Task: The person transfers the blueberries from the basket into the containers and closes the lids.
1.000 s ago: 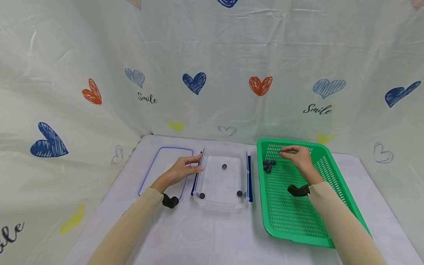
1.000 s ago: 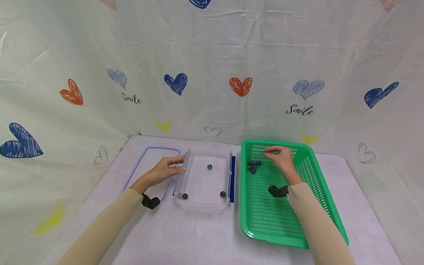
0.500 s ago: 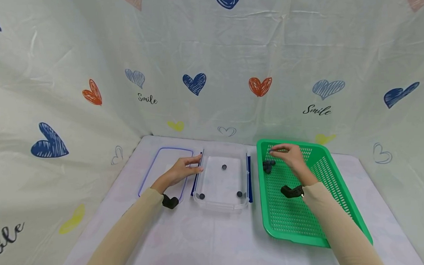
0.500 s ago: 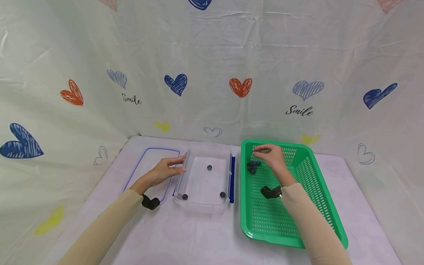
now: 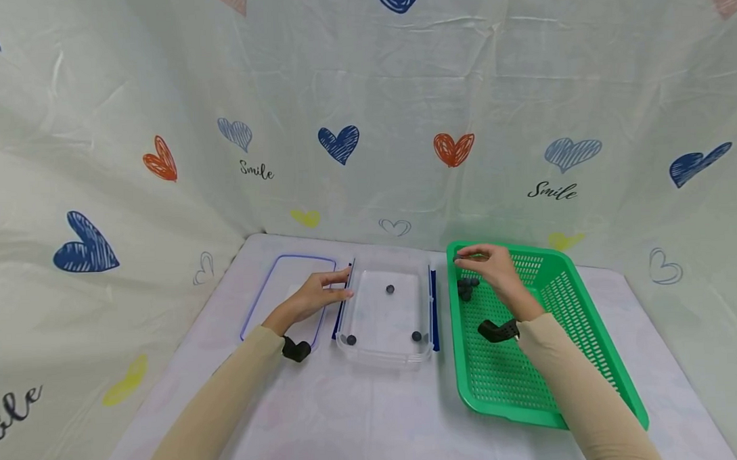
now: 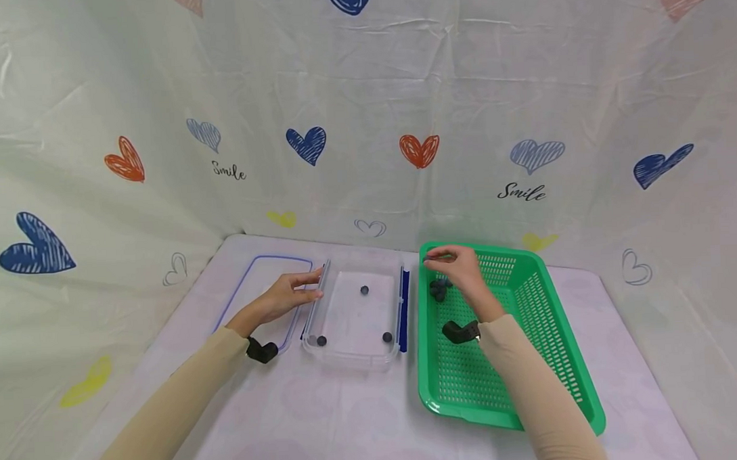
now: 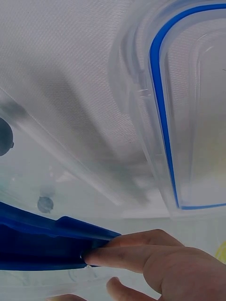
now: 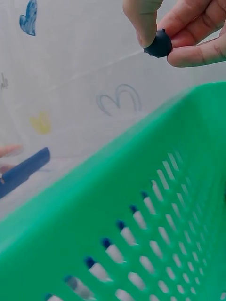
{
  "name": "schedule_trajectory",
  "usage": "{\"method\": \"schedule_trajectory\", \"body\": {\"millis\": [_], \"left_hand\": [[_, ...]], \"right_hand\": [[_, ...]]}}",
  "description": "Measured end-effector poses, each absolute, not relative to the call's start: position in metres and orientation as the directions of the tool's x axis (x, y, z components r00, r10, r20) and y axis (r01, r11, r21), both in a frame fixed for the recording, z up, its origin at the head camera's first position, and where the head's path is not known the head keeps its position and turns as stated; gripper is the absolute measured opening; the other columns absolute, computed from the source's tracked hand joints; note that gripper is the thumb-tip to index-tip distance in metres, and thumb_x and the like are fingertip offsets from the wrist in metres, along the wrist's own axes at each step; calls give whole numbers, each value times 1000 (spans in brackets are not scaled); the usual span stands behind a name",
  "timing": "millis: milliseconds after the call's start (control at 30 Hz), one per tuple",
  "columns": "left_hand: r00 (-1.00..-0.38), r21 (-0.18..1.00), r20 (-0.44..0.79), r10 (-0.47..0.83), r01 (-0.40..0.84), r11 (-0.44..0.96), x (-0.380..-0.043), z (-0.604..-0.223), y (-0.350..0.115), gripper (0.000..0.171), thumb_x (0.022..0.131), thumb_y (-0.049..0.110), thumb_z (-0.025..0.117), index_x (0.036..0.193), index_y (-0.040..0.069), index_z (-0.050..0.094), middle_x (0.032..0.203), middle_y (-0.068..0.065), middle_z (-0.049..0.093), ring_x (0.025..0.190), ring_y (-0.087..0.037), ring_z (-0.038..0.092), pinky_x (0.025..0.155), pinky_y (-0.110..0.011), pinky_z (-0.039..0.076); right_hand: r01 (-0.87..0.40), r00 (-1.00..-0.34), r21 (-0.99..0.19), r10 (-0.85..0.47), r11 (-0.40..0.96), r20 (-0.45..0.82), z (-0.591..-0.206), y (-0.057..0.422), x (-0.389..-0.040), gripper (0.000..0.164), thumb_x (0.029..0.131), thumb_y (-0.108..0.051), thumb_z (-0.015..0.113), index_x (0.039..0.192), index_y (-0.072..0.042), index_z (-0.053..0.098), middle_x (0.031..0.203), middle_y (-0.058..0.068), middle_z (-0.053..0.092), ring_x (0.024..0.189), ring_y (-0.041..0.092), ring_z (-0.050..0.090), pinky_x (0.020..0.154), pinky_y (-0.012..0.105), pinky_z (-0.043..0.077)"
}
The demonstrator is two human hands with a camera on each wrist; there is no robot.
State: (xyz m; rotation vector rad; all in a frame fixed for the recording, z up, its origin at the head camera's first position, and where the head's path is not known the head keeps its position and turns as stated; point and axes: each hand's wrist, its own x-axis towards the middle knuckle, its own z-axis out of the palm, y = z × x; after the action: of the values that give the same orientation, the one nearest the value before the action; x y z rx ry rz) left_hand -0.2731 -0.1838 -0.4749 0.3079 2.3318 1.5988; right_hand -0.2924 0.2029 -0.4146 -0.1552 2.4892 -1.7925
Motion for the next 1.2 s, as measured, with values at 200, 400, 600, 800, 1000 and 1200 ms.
{"method": "schedule_trajectory", "body": {"millis": [200, 400, 600, 800, 1000, 1200], "left_hand": [[-933, 935, -125, 339, 3, 354, -273, -475, -184, 71, 92, 24, 75, 152, 10, 41, 152, -16, 43, 145, -32, 30, 112, -50, 33], [-928, 939, -114, 354, 15, 343, -274, -476, -184, 70, 93, 23, 74, 153, 7, 39, 152, -19, 42, 144, -35, 29, 111, -50, 34], [-931, 941, -122, 344, 1, 338, -273, -475, -184, 70, 92, 23, 75, 152, 9, 41, 151, -18, 44, 144, -33, 30, 111, -49, 35], [-930, 938, -125, 346, 3, 347, -272, -474, -185, 71, 93, 23, 74, 153, 9, 40, 151, -19, 43, 144, -34, 30, 111, -50, 34], [-931, 939, -120, 344, 5, 343, -273, -475, -184, 71, 92, 24, 75, 152, 9, 41, 151, -18, 44, 145, -33, 28, 112, -50, 33], [-929, 940, -114, 352, 14, 341, -274, -475, -185, 72, 92, 24, 74, 152, 7, 39, 151, -19, 43, 145, -34, 29, 112, -51, 33]], "right_hand": [[-37, -988, -957, -155, 288, -8, -410, 190, -292, 37, 91, -13, 75, 120, 7, 65, 132, 20, 55, 99, 13, 63, 106, 51, 40], [-38, -986, -958, -166, 284, -10, -408, 180, -292, 35, 91, -12, 74, 119, 7, 66, 136, 20, 52, 112, 29, 60, 105, 53, 42], [-51, -983, -955, -183, 291, -4, -403, 171, -289, 37, 91, -13, 75, 121, 6, 66, 138, 19, 50, 110, 27, 62, 103, 52, 43], [-52, -979, -956, -202, 290, -8, -403, 163, -289, 37, 91, -12, 75, 121, 6, 67, 137, 20, 52, 112, 30, 61, 103, 50, 44], [-54, -978, -957, -208, 286, -7, -404, 153, -290, 33, 90, -12, 76, 118, 5, 69, 135, 18, 54, 115, 34, 59, 104, 51, 42], [-68, -977, -957, -215, 281, 7, -402, 142, -291, 30, 89, -8, 76, 114, 6, 70, 127, 18, 60, 108, 32, 63, 102, 50, 45]]}}
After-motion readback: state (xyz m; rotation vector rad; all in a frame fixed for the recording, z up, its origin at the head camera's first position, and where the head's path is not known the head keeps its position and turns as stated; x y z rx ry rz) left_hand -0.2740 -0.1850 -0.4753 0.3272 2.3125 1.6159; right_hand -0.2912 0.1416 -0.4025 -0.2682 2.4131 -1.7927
